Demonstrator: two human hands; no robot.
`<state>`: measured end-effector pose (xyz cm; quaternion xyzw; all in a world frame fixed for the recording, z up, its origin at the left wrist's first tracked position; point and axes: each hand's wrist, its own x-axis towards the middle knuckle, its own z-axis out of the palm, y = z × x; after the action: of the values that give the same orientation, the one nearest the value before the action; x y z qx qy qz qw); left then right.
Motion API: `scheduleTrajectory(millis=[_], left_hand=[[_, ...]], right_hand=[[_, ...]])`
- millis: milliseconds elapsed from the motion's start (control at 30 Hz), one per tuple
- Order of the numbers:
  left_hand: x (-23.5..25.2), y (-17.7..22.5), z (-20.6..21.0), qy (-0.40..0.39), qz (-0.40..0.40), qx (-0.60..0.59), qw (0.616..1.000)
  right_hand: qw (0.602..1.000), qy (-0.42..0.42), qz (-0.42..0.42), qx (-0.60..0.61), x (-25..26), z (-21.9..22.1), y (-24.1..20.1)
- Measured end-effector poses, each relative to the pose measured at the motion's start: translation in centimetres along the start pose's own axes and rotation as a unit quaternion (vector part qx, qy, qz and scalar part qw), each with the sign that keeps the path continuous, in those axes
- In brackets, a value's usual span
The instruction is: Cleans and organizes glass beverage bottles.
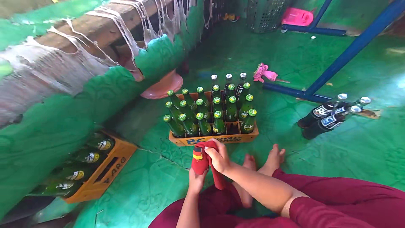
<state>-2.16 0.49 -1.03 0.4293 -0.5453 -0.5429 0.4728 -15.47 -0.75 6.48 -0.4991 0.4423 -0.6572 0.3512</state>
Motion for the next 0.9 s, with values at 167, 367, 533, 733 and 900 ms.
scheduleTrajectory(millis=[167,367,533,733,900], left_hand=[[0.6,-1.2,-1.0,-0.059,0.064,0.104,0.991],[1.8,-1.1,-1.6,-0.039,0.109,0.147,0.982],[2.1,-1.1,-2.3,-0.045,0.14,0.121,0.982],[1.1,1.0,-3.8,-0.084,0.014,-0.069,0.994],[2.2,2.5,-2.6,0.167,-0.063,-0.109,0.978]], right_hand=[[0.989,0.075,0.068,0.107,-0.1,1.4,2.3],[0.972,0.117,0.142,0.147,-0.3,0.4,3.9],[0.962,-0.049,-0.184,-0.196,-1.8,0.5,7.2],[0.972,-0.158,-0.164,-0.061,-1.3,1.8,10.4],[0.966,-0.25,-0.037,-0.058,-3.5,0.0,14.0]])
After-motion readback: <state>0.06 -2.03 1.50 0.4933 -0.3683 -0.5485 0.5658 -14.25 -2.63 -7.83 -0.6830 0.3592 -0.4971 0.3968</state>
